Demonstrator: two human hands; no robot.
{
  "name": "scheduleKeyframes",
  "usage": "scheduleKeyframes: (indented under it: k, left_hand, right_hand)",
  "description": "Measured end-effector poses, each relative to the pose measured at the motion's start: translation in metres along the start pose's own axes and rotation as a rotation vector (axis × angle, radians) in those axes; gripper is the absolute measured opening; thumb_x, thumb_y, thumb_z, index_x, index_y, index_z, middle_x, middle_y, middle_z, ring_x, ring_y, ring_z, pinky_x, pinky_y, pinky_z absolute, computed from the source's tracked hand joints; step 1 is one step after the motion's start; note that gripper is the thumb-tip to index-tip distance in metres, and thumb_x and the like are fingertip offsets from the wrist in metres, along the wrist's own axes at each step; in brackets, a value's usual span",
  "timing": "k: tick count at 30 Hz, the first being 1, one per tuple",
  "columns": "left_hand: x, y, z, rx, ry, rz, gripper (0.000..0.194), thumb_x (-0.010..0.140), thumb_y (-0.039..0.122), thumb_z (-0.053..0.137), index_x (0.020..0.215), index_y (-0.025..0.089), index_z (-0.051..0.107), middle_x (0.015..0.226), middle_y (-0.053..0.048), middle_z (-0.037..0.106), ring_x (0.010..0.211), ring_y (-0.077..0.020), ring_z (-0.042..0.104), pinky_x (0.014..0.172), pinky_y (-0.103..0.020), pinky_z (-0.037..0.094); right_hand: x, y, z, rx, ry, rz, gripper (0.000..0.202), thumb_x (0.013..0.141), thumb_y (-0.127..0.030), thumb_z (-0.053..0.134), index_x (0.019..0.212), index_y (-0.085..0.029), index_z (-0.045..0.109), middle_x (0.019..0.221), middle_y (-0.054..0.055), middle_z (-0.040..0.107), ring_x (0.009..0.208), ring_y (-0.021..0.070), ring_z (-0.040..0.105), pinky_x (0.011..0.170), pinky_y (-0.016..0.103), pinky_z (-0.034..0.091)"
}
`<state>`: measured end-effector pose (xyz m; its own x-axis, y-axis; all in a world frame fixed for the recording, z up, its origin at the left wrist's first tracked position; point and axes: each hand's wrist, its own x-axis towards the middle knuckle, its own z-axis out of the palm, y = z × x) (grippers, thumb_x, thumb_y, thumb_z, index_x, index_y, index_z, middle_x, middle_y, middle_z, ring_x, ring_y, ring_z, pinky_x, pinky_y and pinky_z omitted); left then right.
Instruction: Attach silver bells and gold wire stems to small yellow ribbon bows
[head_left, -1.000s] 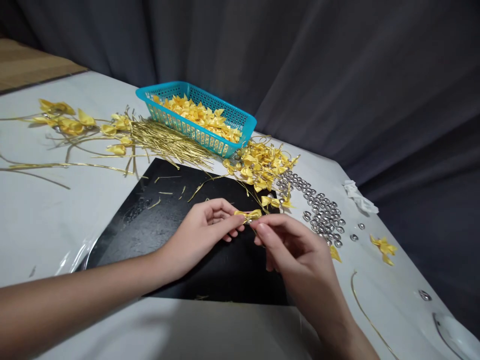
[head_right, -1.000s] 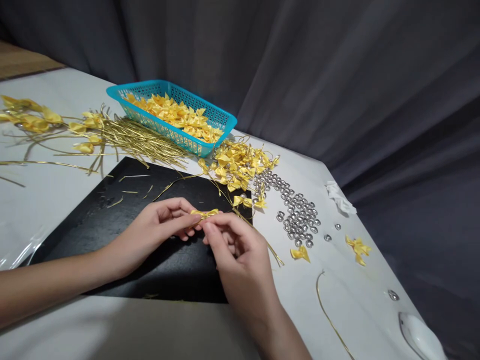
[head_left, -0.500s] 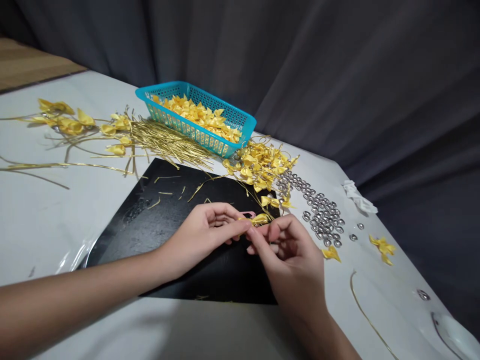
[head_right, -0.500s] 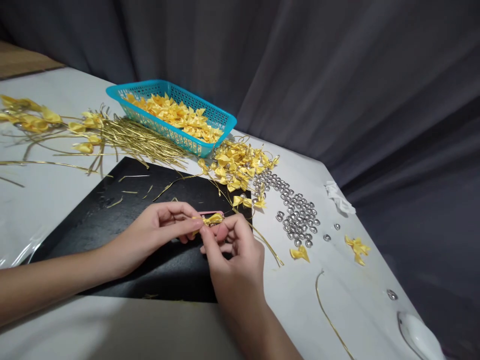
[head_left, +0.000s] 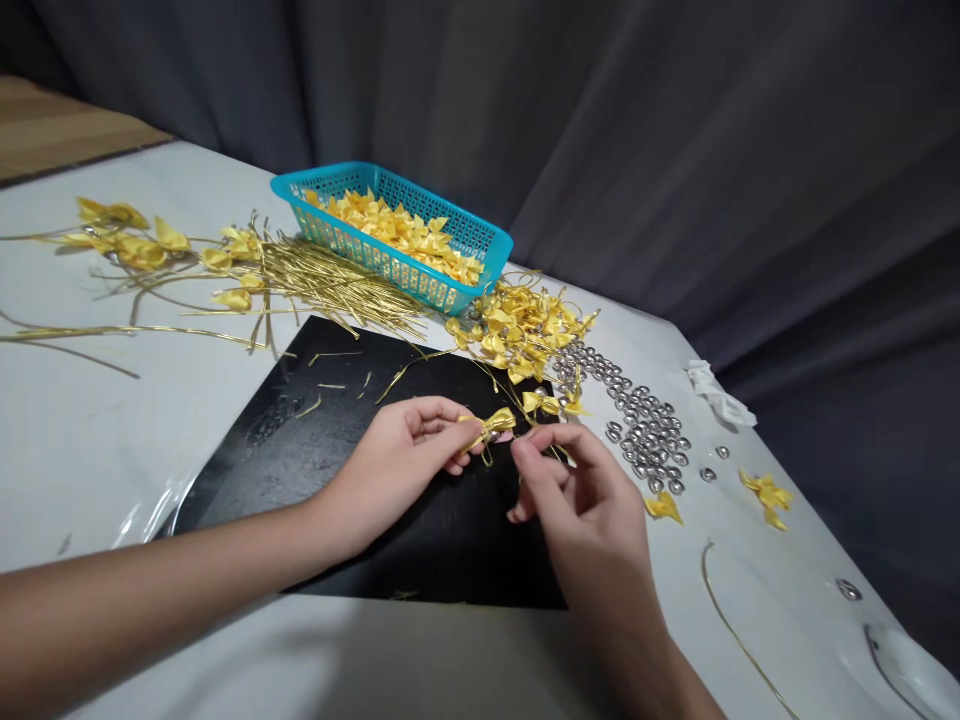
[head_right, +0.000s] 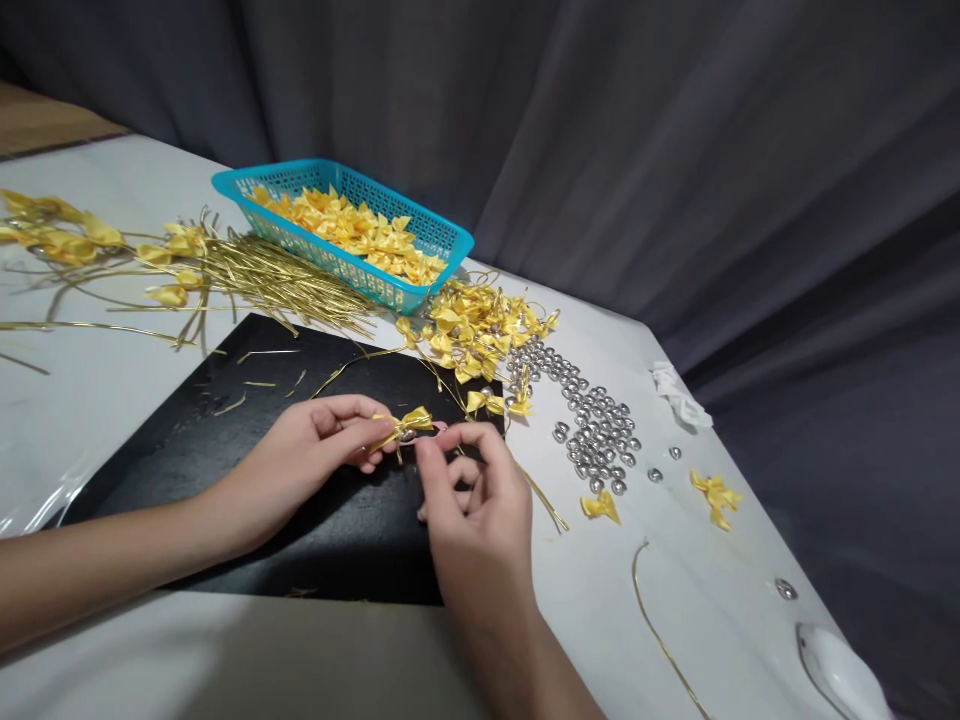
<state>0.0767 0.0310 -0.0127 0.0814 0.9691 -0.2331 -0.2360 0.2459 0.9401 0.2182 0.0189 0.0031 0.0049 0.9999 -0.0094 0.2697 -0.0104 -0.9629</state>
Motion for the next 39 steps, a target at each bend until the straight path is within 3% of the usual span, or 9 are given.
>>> scheduleKeyframes:
  k: [3,7,12,14,17,19,23,28,39]
  left_hand:
    - [-0.0009,0.0005,0.0000,0.016,-0.008,0.003,0.015,0.073,0.025,0.064,0.066,0.013,0.061,0.058,0.004,0.057,0.054,-0.0071,0.048,0.054,-0.018,0.039]
    - [-0.0019,-0.0011,-0.0014,-0.008,-0.017,0.004,0.014,0.073,0.027,0.064,0.069,0.014,0.062,0.058,0.003,0.058,0.056,-0.0085,0.050,0.055,-0.019,0.039]
    - [-0.0014,-0.0013,-0.0015,-0.041,-0.079,-0.019,0.014,0.074,0.027,0.063,0.068,0.014,0.061,0.054,0.004,0.057,0.054,-0.0073,0.049,0.054,-0.017,0.038]
    - [-0.0012,-0.0006,-0.0009,-0.022,-0.079,-0.021,0.013,0.074,0.025,0.063,0.068,0.014,0.060,0.054,0.004,0.058,0.054,-0.0075,0.049,0.054,-0.017,0.039]
    - [-0.0006,0.0000,-0.0002,0.015,-0.050,-0.008,0.012,0.073,0.023,0.062,0.068,0.014,0.060,0.054,0.004,0.057,0.053,-0.0076,0.048,0.054,-0.018,0.039]
    - [-0.0001,-0.0001,-0.0002,0.026,-0.045,0.009,0.011,0.073,0.023,0.062,0.067,0.014,0.060,0.053,0.005,0.055,0.052,-0.0076,0.048,0.055,-0.019,0.040]
    - [0.0001,-0.0008,-0.0006,0.033,-0.069,0.036,0.011,0.074,0.023,0.062,0.066,0.014,0.059,0.053,0.006,0.053,0.052,-0.0071,0.048,0.055,-0.019,0.040]
    - [-0.0011,-0.0013,-0.0007,0.055,-0.087,0.033,0.013,0.073,0.026,0.064,0.067,0.015,0.061,0.057,0.005,0.055,0.055,-0.0078,0.049,0.055,-0.019,0.040]
    - [-0.0040,-0.0011,-0.0010,0.040,-0.177,0.038,0.013,0.069,0.028,0.067,0.067,0.015,0.063,0.055,0.005,0.054,0.054,-0.0086,0.048,0.054,-0.020,0.040]
  right_hand:
    - [0.0024,-0.0014,-0.0056,0.009,-0.208,0.202,0.027,0.080,-0.042,0.056,0.075,-0.016,0.058,0.042,-0.006,0.045,0.039,0.0070,0.044,0.043,0.019,0.044]
    - [0.0035,-0.0039,-0.0075,0.148,-0.420,0.409,0.029,0.077,-0.043,0.059,0.077,-0.014,0.063,0.042,-0.006,0.047,0.037,0.0062,0.043,0.041,0.018,0.044]
    - [0.0038,-0.0053,-0.0058,0.346,-0.432,0.525,0.024,0.075,-0.038,0.063,0.076,-0.014,0.064,0.071,-0.001,0.060,0.038,0.0011,0.037,0.036,0.015,0.043]
    - [0.0048,-0.0048,-0.0058,0.357,-0.405,0.524,0.021,0.073,-0.035,0.065,0.075,-0.014,0.062,0.067,-0.003,0.059,0.037,0.0000,0.034,0.036,0.013,0.042]
    - [0.0061,-0.0039,-0.0056,0.252,-0.318,0.431,0.022,0.071,-0.036,0.067,0.075,-0.015,0.060,0.047,-0.007,0.049,0.036,0.0027,0.037,0.038,0.014,0.042]
    - [0.0059,-0.0039,-0.0047,0.122,-0.228,0.294,0.020,0.069,-0.033,0.068,0.073,-0.016,0.059,0.045,-0.008,0.046,0.038,0.0049,0.041,0.040,0.017,0.042]
    - [0.0028,-0.0033,-0.0019,-0.155,-0.100,-0.018,0.010,0.072,-0.026,0.062,0.070,-0.017,0.060,0.058,-0.003,0.053,0.042,0.0062,0.041,0.038,0.018,0.038]
    - [-0.0009,0.0024,-0.0016,-0.372,-0.050,-0.343,0.006,0.078,-0.017,0.056,0.074,-0.018,0.060,0.067,-0.001,0.058,0.043,0.0059,0.041,0.042,0.020,0.038]
    - [0.0012,-0.0013,-0.0043,-0.447,-0.020,-0.512,0.011,0.079,-0.013,0.056,0.080,-0.017,0.065,0.063,0.000,0.060,0.044,0.0074,0.043,0.039,0.020,0.035]
